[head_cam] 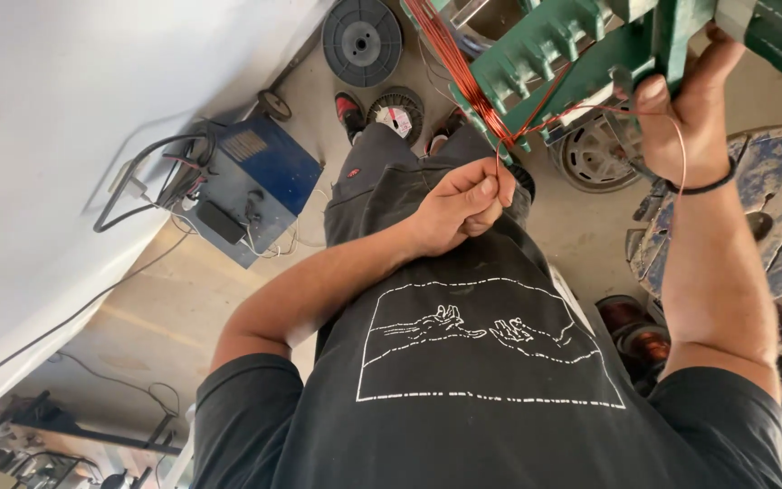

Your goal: The person winds copper wire onto a green motor stator using a winding machine, then retrieves a spool of copper wire and continues winding. The person uses pliers to cut the wire and secures it to the stator.

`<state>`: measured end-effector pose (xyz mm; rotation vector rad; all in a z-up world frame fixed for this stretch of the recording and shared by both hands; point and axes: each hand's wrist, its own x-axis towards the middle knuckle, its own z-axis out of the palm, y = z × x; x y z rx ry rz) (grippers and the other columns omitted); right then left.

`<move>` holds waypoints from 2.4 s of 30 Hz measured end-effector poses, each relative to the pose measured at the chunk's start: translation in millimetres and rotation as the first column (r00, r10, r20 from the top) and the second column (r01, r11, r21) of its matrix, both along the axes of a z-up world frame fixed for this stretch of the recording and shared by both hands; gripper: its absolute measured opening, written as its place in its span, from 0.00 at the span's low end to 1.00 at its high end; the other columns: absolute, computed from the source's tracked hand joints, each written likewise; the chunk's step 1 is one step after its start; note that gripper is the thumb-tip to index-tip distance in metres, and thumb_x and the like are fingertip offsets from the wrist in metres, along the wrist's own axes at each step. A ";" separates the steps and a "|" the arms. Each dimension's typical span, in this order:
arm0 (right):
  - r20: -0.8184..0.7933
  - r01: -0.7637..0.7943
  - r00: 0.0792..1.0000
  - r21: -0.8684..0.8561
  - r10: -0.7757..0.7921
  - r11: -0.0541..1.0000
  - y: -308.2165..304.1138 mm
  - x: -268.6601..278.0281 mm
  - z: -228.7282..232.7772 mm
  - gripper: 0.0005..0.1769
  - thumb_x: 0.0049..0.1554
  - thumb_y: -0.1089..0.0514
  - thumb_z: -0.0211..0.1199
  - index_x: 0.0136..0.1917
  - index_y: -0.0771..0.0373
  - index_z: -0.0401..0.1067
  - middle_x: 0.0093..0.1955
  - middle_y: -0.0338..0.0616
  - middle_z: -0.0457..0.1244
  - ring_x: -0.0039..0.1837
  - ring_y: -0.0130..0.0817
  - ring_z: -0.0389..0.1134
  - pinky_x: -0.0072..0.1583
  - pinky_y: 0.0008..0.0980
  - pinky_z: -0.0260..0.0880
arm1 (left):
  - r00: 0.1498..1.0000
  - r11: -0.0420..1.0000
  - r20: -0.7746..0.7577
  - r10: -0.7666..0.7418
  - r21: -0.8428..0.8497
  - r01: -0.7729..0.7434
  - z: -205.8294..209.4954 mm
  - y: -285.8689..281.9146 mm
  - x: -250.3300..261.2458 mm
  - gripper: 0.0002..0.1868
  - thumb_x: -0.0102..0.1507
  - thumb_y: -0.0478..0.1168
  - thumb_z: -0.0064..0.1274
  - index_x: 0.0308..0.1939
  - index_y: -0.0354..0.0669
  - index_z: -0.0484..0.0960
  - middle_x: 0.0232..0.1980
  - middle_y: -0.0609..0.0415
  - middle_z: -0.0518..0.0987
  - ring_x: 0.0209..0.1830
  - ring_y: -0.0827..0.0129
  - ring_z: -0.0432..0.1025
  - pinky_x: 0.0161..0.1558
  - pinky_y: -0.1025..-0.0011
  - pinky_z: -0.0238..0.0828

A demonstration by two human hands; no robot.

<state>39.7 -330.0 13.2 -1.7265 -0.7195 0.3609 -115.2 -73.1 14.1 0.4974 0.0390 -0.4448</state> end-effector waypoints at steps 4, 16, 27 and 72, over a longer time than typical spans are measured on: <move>-0.037 0.029 0.999 -0.074 -0.032 0.997 25.4 -3.6 51.0 0.37 0.75 0.51 0.44 0.89 0.36 0.30 0.91 0.54 0.38 0.65 0.65 0.66 0.65 0.57 0.77 | 0.999 0.979 0.006 0.036 -0.203 -0.034 10.9 -6.4 0.2 0.12 0.76 0.47 0.42 0.48 0.43 0.73 0.25 0.61 0.52 0.20 0.78 0.42 0.22 0.79 0.38; -0.108 -0.021 0.994 -0.286 -0.011 0.958 45.5 14.6 100.4 0.31 0.74 0.43 0.43 0.74 0.72 0.43 0.60 0.59 0.52 0.43 0.42 0.58 0.46 0.38 0.62 | 0.997 0.930 0.063 0.049 -0.367 -0.023 -40.6 -51.1 18.6 0.15 0.75 0.50 0.40 0.45 0.45 0.73 0.20 0.62 0.55 0.14 0.76 0.46 0.18 0.75 0.41; -0.204 -0.074 0.979 -0.318 0.009 0.945 52.4 21.6 113.8 0.29 0.73 0.43 0.44 0.73 0.68 0.44 0.52 0.58 0.55 0.42 0.40 0.57 0.46 0.36 0.64 | 0.980 0.957 0.198 0.018 0.282 -0.074 -169.3 -6.1 14.7 0.17 0.74 0.51 0.45 0.45 0.39 0.79 0.33 0.57 0.73 0.17 0.80 0.51 0.18 0.80 0.47; -0.250 -0.227 0.967 -0.780 0.041 0.583 49.9 60.6 136.6 0.43 0.60 0.37 0.45 0.82 0.58 0.47 0.61 0.52 0.63 0.58 0.49 0.67 0.58 0.49 0.70 | 0.937 0.070 -0.342 0.076 0.939 0.337 -347.1 108.0 -58.9 0.28 0.62 0.47 0.48 0.67 0.52 0.77 0.60 0.51 0.81 0.61 0.62 0.73 0.61 0.63 0.66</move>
